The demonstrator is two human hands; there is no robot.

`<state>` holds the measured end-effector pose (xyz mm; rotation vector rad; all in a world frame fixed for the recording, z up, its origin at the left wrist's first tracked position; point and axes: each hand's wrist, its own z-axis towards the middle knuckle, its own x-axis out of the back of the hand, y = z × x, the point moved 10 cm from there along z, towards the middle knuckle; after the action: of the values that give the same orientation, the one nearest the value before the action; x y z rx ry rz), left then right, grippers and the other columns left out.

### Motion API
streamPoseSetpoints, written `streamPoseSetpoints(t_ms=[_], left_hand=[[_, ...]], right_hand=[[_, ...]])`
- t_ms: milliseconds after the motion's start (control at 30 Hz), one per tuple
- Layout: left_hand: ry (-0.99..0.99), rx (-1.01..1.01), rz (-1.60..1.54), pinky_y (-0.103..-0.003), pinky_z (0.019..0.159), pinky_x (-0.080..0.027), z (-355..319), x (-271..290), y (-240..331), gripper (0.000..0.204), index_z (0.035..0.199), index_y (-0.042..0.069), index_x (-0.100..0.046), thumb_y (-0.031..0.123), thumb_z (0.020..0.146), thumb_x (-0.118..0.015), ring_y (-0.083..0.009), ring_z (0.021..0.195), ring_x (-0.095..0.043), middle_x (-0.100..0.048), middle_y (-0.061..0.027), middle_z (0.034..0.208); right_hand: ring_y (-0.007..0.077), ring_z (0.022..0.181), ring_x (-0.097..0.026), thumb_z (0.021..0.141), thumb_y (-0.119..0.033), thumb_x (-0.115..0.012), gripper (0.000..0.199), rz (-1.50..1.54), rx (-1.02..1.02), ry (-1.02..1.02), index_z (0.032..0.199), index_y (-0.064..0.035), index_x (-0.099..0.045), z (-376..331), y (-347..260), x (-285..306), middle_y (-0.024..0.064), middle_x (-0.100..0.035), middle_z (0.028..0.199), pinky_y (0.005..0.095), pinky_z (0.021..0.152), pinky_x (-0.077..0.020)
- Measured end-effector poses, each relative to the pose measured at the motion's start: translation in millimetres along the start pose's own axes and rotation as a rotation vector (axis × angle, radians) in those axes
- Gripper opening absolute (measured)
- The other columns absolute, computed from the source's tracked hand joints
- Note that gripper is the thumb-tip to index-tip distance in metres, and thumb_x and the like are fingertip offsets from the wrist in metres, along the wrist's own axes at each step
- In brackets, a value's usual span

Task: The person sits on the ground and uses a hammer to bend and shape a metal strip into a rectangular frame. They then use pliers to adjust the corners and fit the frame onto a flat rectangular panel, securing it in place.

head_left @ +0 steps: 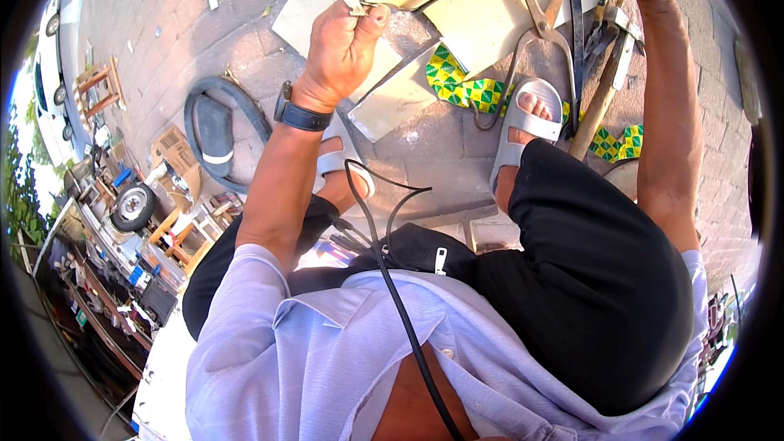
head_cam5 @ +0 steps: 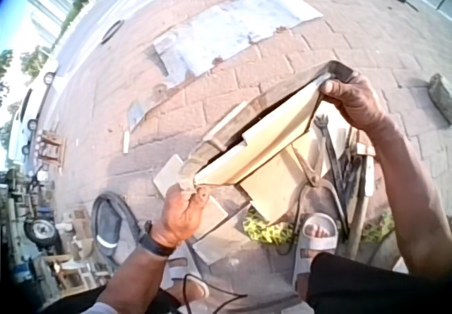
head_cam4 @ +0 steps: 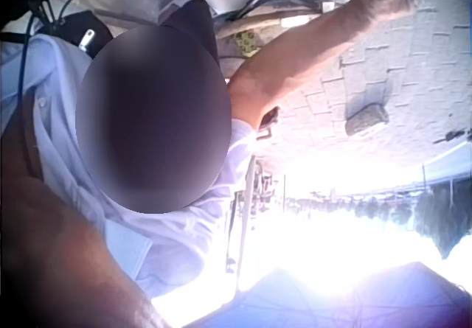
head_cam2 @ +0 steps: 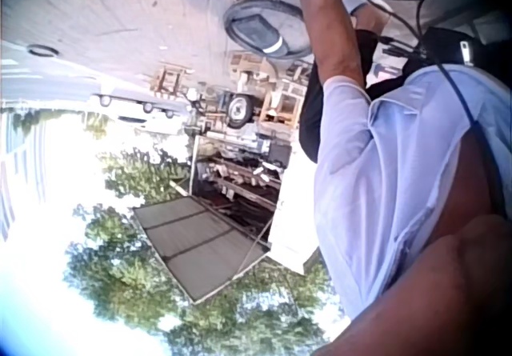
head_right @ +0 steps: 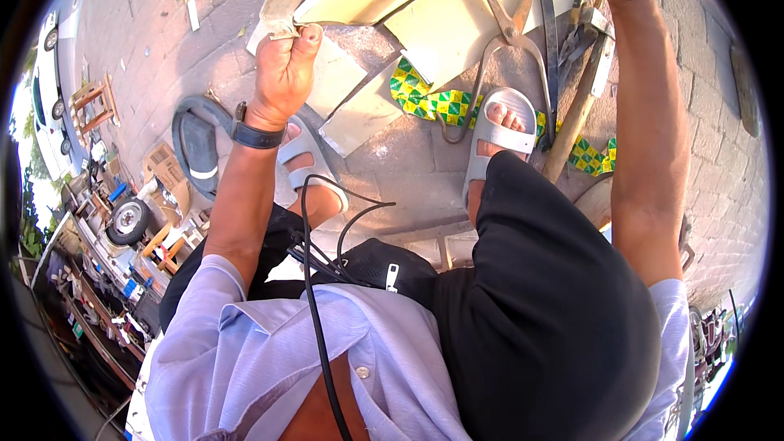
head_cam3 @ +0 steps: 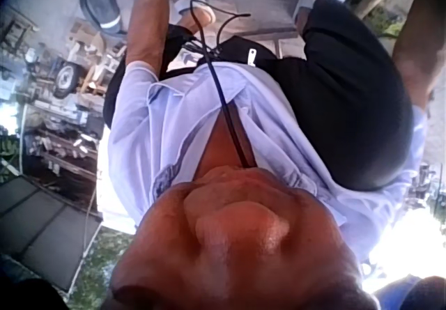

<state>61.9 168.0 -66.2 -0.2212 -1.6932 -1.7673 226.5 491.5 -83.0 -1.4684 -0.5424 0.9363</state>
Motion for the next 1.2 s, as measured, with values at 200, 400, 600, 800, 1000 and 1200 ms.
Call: streamPoseSetpoints(t_ms=[200,400,600,800,1000,1200], left_hand=[[0.065,-0.021,0.022,-0.032,0.068,-0.053,5,4,6,0.02,0.119,0.001,-0.067,0.012,0.102,-0.064,-0.0248,0.074,-0.069,-0.072,-0.0124,0.089],[0.2,-0.117,0.068,-0.032,0.067,-0.053,4,7,8,0.02,0.117,0.001,-0.07,0.014,0.101,-0.067,-0.0223,0.071,-0.069,-0.073,-0.0107,0.086],[0.326,-0.074,0.089,-0.033,0.067,-0.054,8,11,8,0.024,0.117,0.001,-0.07,0.018,0.101,-0.068,-0.0234,0.072,-0.07,-0.074,-0.012,0.089],[0.31,-0.063,0.17,-0.036,0.068,-0.055,0,9,3,0.026,0.121,0.001,-0.068,0.018,0.101,-0.067,-0.03,0.075,-0.071,-0.074,-0.0133,0.091],[0.157,-0.086,0.088,-0.036,0.069,-0.054,8,5,0,0.021,0.118,0.001,-0.067,0.015,0.103,-0.063,-0.031,0.077,-0.07,-0.073,-0.0131,0.092],[0.04,-0.039,0.003,-0.034,0.069,-0.053,5,6,-9,0.021,0.12,0.0,-0.065,0.014,0.104,-0.063,-0.0278,0.075,-0.068,-0.072,-0.0118,0.093]], right_hand=[[0.0177,0.099,-0.069,0.09,-0.027,-0.082,0.033,-0.024,-0.004,-0.008,0.11,-0.0049,-0.069,-1,-6,-8,0.004,-0.072,0.103,0.0341,0.093,-0.0558],[0.0185,0.101,-0.07,0.09,-0.026,-0.083,0.035,-0.002,0.003,0.003,0.113,-0.0042,-0.069,-1,-3,-3,0.0052,-0.073,0.106,0.0345,0.094,-0.056],[0.0199,0.103,-0.07,0.088,-0.021,-0.083,0.035,0.042,0.024,0.038,0.115,-0.003,-0.069,-6,0,4,0.0065,-0.073,0.108,0.0351,0.096,-0.0566],[0.0218,0.105,-0.071,0.088,-0.021,-0.084,0.038,0.164,-0.029,0.188,0.117,-0.001,-0.07,-3,30,31,0.0082,-0.074,0.11,0.0369,0.097,-0.057],[0.0231,0.106,-0.071,0.089,-0.021,-0.083,0.037,0.051,0.002,0.066,0.117,0.0006,-0.07,-2,2,5,0.0096,-0.074,0.111,0.0383,0.099,-0.0568],[0.0226,0.107,-0.071,0.089,-0.021,-0.082,0.037,0.027,-0.015,0.075,0.117,-0.0002,-0.07,-5,3,6,0.0089,-0.074,0.112,0.0387,0.101,-0.0561]])
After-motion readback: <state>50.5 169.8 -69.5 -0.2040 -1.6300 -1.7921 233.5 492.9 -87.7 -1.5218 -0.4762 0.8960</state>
